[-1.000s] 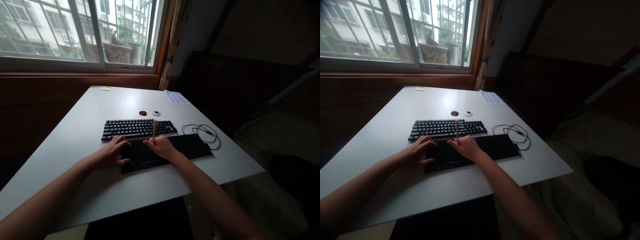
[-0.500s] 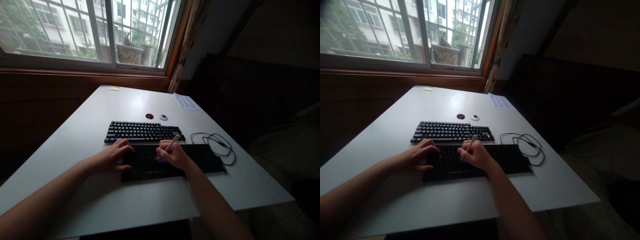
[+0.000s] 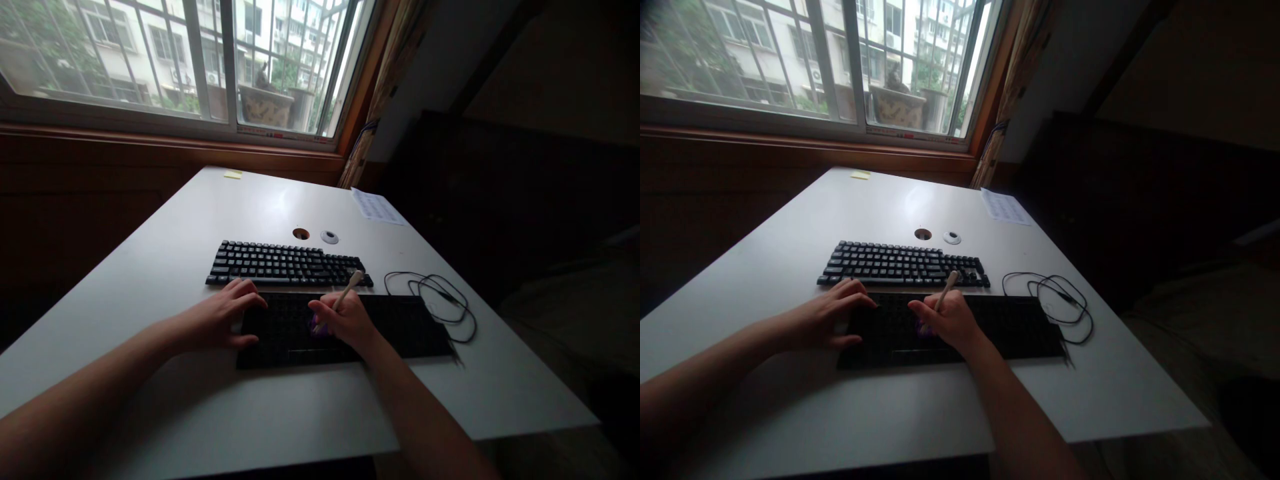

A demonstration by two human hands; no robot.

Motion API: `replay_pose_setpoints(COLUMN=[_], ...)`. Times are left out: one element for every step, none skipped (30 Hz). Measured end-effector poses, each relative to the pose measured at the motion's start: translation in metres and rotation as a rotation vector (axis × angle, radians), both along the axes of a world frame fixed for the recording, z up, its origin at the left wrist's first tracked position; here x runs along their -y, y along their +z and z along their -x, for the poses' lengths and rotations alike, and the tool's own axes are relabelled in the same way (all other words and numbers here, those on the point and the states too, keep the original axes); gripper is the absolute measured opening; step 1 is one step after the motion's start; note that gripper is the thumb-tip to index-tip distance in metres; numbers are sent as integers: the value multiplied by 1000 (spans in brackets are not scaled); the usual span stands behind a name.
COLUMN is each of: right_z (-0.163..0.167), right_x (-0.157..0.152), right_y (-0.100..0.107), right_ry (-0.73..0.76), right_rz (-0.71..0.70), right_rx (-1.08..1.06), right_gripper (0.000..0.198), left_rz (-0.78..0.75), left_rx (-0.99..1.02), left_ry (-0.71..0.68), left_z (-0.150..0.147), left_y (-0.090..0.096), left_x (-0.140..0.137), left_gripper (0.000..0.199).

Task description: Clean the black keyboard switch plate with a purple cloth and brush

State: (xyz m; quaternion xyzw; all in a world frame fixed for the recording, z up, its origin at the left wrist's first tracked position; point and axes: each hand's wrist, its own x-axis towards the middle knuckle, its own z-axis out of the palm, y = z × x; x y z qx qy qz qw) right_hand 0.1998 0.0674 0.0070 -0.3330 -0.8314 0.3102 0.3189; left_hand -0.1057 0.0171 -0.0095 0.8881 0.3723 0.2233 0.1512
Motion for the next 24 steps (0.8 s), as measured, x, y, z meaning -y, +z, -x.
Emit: replay_pose_setpoints(right_z=[1,1,2,3,3,4,5,5,6,6,6,6,6,6,6,6,6,6,6,7,7,8,9,10], right_x=[0,1,2,2,3,4,5,6,6,6,6,6,6,6,7,7,8,9,10,11,11,11,11,11], right_y=[-2,-3,-4,-4,-5,-4,-4,-3,-2,-1,0,0,0,1,1,1,1,1,1,0,0,0,-1,-2], right_ry=[-18,-41,-66,-90,-109,-121,-122,-107,-79,-44,-11,11,15,0,-27,-56,-78,-90,-95,-95,-97,-102,-116,-139], right_rz=[-26,-66,-112,-159,-197,-224,-242,-249,-247,-235,-222,-212,-209,-216,-228,-242,-254,-261,-264,-265,-261,-257,-250,-240], right_rx=[-13,-25,-39,-49,-52,-48,-40,-28,-18,-8,-3,-3,-4,-7,-12,-17,-20,-20,-20,-22,-24,-29,-37,-46], right_gripper=[68,68,69,69,69,69,69,69,69,69,70,70,70,70,69,68,67,66,65,64,64,65,66,66], left_rz=[3,3,0,-6,-11,-14,-16,-16,-14,-12,-13,-15,-17,-17,-17,-18,-19,-22,-25,-28,-28,-24,-18,-10], left_rx=[1,4,9,13,15,16,17,17,17,17,18,20,20,19,18,17,15,15,15,18,21,25,29,31], left_ry=[-3,-8,-13,-18,-22,-24,-23,-21,-18,-15,-13,-12,-13,-14,-15,-17,-20,-22,-25,-26,-24,-22,-19,-19], left_z=[0,0,0,0,0,0,0,0,0,0,0,0,0,1,1,1,1,1,1,1,1,1,1,0], left_y=[0,0,0,0,0,-1,-1,-1,-1,-2,-2,-2,-2,-2,-2,-3,-3,-4,-4,-4,-4,-4,-4,-3], left_x=[0,0,0,0,0,0,0,0,0,0,0,0,0,0,0,0,0,0,0,-1,-1,-1,0,0], left_gripper=[48,48,48,48,48,48,48,48,49,49,49,48,48,48,48,48,48,49,49,49,49,49,49,48])
